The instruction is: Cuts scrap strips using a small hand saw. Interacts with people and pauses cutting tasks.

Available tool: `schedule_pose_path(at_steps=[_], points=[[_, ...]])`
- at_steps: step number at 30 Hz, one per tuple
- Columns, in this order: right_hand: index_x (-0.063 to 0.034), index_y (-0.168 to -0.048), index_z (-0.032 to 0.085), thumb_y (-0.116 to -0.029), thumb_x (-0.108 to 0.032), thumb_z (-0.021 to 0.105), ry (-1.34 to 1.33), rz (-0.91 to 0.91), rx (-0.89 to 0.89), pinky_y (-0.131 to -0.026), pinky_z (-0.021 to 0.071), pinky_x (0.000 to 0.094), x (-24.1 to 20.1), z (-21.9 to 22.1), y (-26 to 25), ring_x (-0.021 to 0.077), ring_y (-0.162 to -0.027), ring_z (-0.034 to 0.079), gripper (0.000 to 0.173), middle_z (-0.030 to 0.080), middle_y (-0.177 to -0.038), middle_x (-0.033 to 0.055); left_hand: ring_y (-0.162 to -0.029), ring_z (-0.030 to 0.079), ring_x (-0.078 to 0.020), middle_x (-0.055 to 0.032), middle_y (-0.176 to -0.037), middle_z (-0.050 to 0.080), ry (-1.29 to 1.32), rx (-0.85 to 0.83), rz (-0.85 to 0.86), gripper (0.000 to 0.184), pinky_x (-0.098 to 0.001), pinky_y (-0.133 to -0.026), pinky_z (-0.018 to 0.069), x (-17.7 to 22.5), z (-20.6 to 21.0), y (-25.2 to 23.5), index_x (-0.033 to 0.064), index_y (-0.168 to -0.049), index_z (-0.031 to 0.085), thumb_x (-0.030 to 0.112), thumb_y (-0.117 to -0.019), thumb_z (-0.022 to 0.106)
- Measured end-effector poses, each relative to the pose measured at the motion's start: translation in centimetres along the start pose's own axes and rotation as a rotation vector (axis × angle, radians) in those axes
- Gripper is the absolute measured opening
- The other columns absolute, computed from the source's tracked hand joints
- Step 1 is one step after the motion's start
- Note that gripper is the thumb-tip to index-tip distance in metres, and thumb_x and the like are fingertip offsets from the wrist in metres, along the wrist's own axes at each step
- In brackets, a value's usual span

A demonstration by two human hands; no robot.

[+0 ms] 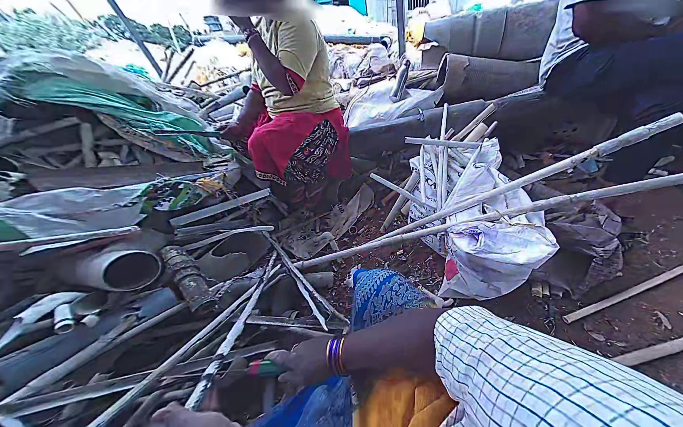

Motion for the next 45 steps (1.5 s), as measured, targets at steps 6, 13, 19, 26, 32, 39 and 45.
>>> schedule_pose_path(at_steps=[6,13,19,26,32,39,45], points=[[0.0029,-0.157,0.027,-0.1107,-0.024,0.042,-0.092,0.267,-0.036,-0.106,0.0439,0.0622,1.9,0.7,-2.7,0.0476,-0.127,0.057,0.056,0.057,-0.135,0.0344,-0.140,0.049,-0.0289,-0.0271,-0.157,0.036,0.065,-0.011,-0.132,0.057,-0.0371,-0.114,0.0420,0.7,1.3,1.3,-0.0051,-0.155,0.025,0.035,-0.1147,0.020],[-0.0021,-0.159,0.027,-0.1112,-0.027,0.042,-0.047,0.132,-0.037,-0.105,0.0447,0.0626,2.4,0.7,-4.3,0.0489,-0.122,0.060,0.056,0.061,-0.128,0.0345,-0.126,0.058,-0.0240,-0.0237,-0.151,0.040,0.162,0.041,-0.215,0.056,-0.0344,-0.104,0.0502,0.0,1.4,-0.7,-0.0006,-0.156,0.024,0.038,-0.1145,0.019],[-0.0053,-0.161,0.026,-0.1119,-0.030,0.040,0.069,0.094,-0.112,-0.101,0.0454,0.0640,1.9,-0.9,-5.1,0.0485,-0.120,0.061,0.057,0.061,-0.127,0.0329,-0.121,0.058,-0.0228,-0.0229,-0.145,0.044,0.250,0.101,-0.249,0.058,-0.0331,-0.100,0.0501,0.8,1.7,-2.2,-0.0030,-0.152,0.028,0.039,-0.1143,0.016],[-0.0050,-0.162,0.023,-0.1124,-0.032,0.038,0.077,0.210,-0.143,-0.105,0.0441,0.0604,3.0,-1.1,-7.5,0.0468,-0.125,0.059,0.058,0.059,-0.133,0.0323,-0.128,0.058,-0.0314,-0.0276,-0.148,0.046,0.344,0.180,-0.358,0.059,-0.0371,-0.106,0.0497,0.4,0.8,-4.3,-0.0048,-0.153,0.028,0.039,-0.1146,0.018],[-0.0033,-0.162,0.020,-0.1124,-0.029,0.038,0.066,0.193,-0.182,-0.106,0.0437,0.0588,1.8,-0.6,-8.6,0.0462,-0.125,0.059,0.059,0.059,-0.132,0.0323,-0.134,0.055,-0.0327,-0.0287,-0.152,0.042,0.305,0.185,-0.421,0.061,-0.0377,-0.109,0.0469,0.3,0.5,-4.9,-0.0054,-0.153,0.029,0.040,-0.1143,0.016],[-0.0024,-0.160,0.023,-0.1106,-0.028,0.042,0.092,0.364,-0.189,-0.105,0.0457,0.0614,2.3,-0.2,-10.0,0.0454,-0.127,0.058,0.058,0.058,-0.137,0.0308,-0.133,0.055,-0.0316,-0.0280,-0.154,0.041,0.156,0.129,-0.352,0.057,-0.0378,-0.109,0.0471,-0.6,-0.4,-5.3,-0.0064,-0.152,0.032,0.035,-0.1149,0.021],[-0.0004,-0.156,0.030,-0.1098,-0.027,0.044,0.016,0.418,-0.110,-0.105,0.0454,0.0633,2.8,-1.5,-9.1,0.0466,-0.128,0.058,0.055,0.058,-0.137,0.0316,-0.130,0.053,-0.0324,-0.0383,-0.145,0.044,-0.065,-0.040,-0.112,0.051,-0.0365,-0.112,0.0412,-2.1,0.5,-5.9,-0.0189,-0.142,0.040,0.022,-0.1123,0.032]])
Point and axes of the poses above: each hand's wrist, its own y-axis away from the middle knuckle, its own z-axis out of the palm, x = y × z, the point moved 1 cm from there along -y, towards the middle knuckle
